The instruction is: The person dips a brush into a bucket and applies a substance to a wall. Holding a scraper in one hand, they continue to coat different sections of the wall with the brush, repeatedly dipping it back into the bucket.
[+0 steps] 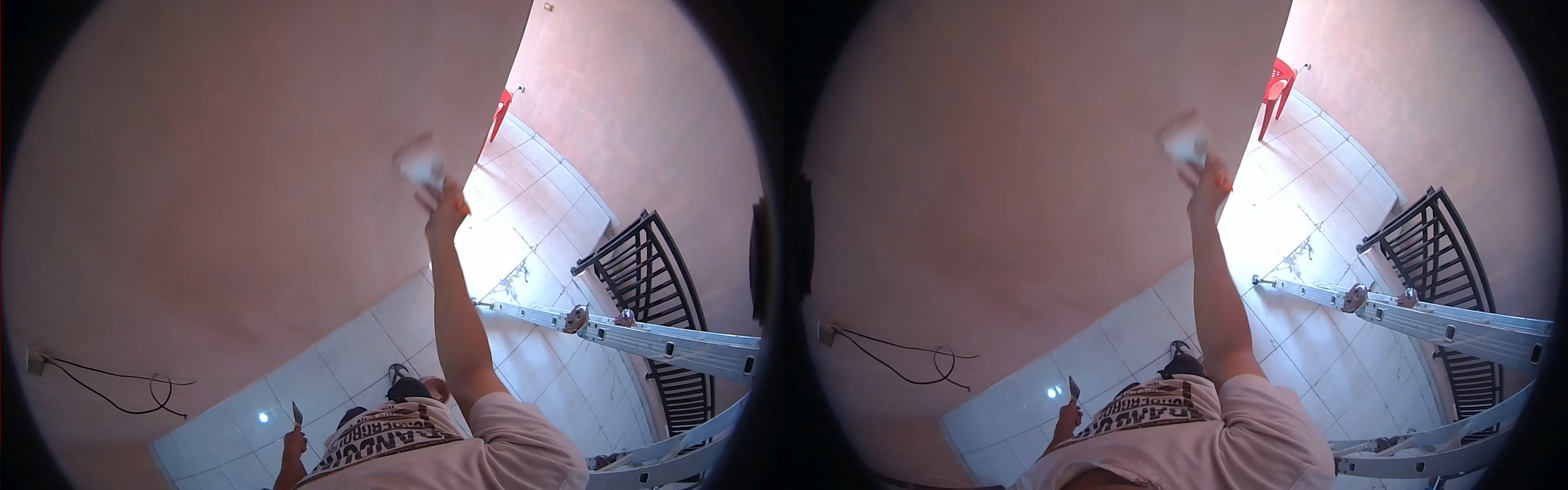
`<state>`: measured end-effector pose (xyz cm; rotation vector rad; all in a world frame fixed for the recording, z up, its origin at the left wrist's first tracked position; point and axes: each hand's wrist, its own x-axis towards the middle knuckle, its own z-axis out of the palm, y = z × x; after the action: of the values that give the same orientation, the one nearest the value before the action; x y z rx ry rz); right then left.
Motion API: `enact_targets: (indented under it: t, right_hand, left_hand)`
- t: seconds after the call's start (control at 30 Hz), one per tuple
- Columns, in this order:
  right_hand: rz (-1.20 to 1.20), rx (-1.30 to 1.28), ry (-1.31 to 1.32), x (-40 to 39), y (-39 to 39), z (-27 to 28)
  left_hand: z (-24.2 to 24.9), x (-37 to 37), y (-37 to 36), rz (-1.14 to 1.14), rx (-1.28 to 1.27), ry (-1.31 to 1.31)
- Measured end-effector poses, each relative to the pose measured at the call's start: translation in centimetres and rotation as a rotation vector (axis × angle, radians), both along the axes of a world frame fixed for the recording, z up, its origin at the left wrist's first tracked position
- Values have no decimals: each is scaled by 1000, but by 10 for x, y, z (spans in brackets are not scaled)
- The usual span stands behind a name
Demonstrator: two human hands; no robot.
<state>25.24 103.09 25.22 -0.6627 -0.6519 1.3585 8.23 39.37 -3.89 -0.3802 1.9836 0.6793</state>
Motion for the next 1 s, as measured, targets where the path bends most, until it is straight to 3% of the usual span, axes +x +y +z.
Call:
enact_targets:
  t: [0.07, 0.17, 0.23, 0.37, 0.43, 0.53, 0.63, 0.87, 1.0]
  right_hand:
    - [-35, -259, -108, 5, -17, -39]
    - [-18, -257, -226, 4, -6, -18]
    - [-104, 9, -213, -4, 15, 52]
    - [-204, 514, -84, 2, 24, 251]
    - [-185, 748, 63, 8, 47, 308]
    - [-48, 708, 246, 5, 6, 368]
    - [3, 741, 219, -10, 48, 294]
    - [46, -103, 9, 0, -20, -16]
    - [19, -214, -229, 4, -21, -33]
  left_hand:
    - [1, -3, -5, -5, -26, -7]
    - [-4, -12, -4, 18, -29, -1]
    - [0, -17, 3, 43, -13, 8]
    - [9, -20, 21, 10, 10, 31]
    - [8, -18, 26, 12, 14, 25]
    - [3, -16, 33, -17, 10, 12]
    - [8, -14, 39, -16, 4, 2]
    - [13, -26, 24, -89, -18, 23]
    - [6, -39, 5, -88, 2, 40]
